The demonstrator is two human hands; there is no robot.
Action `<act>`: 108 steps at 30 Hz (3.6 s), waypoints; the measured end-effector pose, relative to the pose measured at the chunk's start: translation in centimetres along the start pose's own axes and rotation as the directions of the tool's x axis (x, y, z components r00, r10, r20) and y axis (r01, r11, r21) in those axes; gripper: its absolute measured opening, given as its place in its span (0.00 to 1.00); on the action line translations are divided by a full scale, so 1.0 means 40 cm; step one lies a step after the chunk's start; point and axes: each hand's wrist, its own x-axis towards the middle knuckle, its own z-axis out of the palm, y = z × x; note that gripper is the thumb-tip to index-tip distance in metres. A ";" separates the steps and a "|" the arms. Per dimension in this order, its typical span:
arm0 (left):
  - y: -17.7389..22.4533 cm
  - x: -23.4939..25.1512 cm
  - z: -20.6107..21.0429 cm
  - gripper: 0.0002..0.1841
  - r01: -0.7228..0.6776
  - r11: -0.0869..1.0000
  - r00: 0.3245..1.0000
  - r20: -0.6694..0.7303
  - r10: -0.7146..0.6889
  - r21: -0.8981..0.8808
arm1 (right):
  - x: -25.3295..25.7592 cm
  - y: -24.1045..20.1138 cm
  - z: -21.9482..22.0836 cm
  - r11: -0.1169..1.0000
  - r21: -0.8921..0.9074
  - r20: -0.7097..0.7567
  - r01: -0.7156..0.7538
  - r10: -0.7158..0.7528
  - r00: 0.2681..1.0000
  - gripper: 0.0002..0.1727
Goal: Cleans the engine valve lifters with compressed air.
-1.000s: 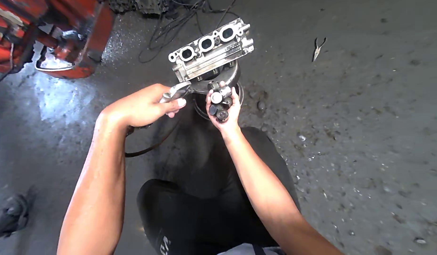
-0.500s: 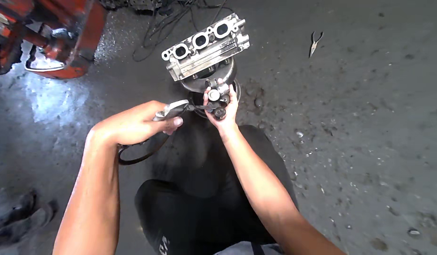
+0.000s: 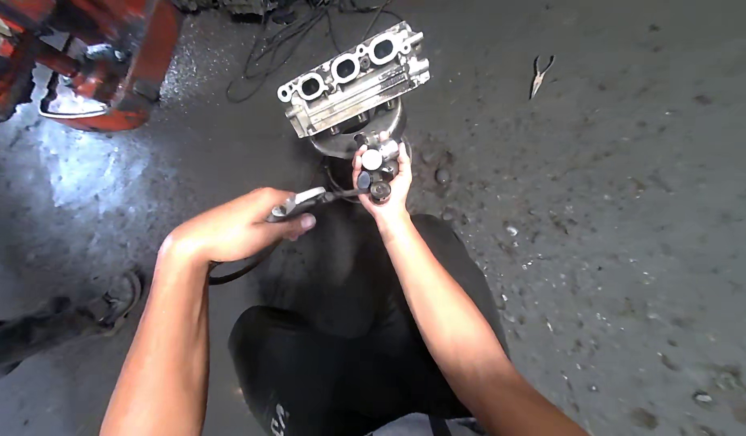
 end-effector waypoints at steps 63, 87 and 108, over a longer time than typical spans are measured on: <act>0.053 0.022 -0.040 0.16 0.034 0.990 0.989 -0.146 -0.013 0.139 | -0.001 0.030 -0.015 0.999 -0.009 0.070 -0.034 0.034 0.997 0.29; -0.301 0.234 0.536 0.19 0.084 0.915 0.916 0.330 -0.227 0.395 | -0.107 -0.230 0.142 0.987 -0.121 0.325 0.103 -0.059 0.944 0.52; -0.242 0.453 0.688 0.14 -0.067 0.951 0.983 0.183 0.011 0.303 | -0.105 -0.218 0.129 0.972 -0.145 0.281 0.187 -0.141 0.949 0.47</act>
